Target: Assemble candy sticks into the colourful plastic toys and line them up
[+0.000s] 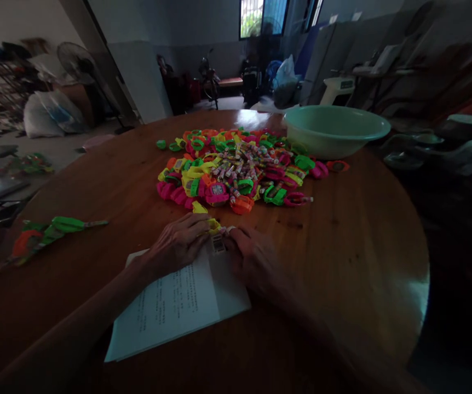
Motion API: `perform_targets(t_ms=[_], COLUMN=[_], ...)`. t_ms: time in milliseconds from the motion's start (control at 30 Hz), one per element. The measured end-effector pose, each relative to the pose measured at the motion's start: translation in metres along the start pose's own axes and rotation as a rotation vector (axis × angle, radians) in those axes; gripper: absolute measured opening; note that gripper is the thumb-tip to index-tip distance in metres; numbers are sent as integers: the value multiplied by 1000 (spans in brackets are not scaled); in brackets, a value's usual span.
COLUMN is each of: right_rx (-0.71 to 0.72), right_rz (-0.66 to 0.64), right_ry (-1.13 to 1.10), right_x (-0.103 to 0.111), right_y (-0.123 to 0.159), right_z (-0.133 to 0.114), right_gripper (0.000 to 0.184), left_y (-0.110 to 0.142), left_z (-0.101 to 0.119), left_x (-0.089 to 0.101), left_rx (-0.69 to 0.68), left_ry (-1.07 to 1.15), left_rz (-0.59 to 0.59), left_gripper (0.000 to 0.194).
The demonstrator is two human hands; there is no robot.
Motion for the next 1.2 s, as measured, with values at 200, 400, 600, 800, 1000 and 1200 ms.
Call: perform_targets(t_ms=[200, 400, 600, 800, 1000, 1200], right_rx=[-18, 14, 120, 319, 436, 118], right_rz=[-32, -31, -233, -485, -543, -354], right_ry=[-70, -2, 319, 578, 627, 411], right_x=[-4, -6, 1, 7, 3, 11], right_y=[-1, 1, -5, -24, -28, -36], right_z=[3, 3, 0, -8, -15, 3], right_gripper=[23, 23, 23, 15, 13, 27], left_y=[1, 2, 2, 3, 2, 4], left_z=[-1, -3, -3, -5, -7, -15], left_x=[-2, -4, -3, -4, -8, 10], left_rx=[-1, -6, -7, -9, 17, 61], left_ry=[-7, 11, 11, 40, 86, 35], left_rz=[16, 9, 21, 40, 4, 23], left_gripper=[18, 18, 19, 21, 23, 19])
Point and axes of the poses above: each hand's wrist, its own y-axis away from the middle knuckle, its own x-axis out of the back of the hand, z = x × y, the point moved 1 cm from there along -y, towards the middle knuckle, and after that the axes turned 10 degrees about x, right-handed, at the moved point
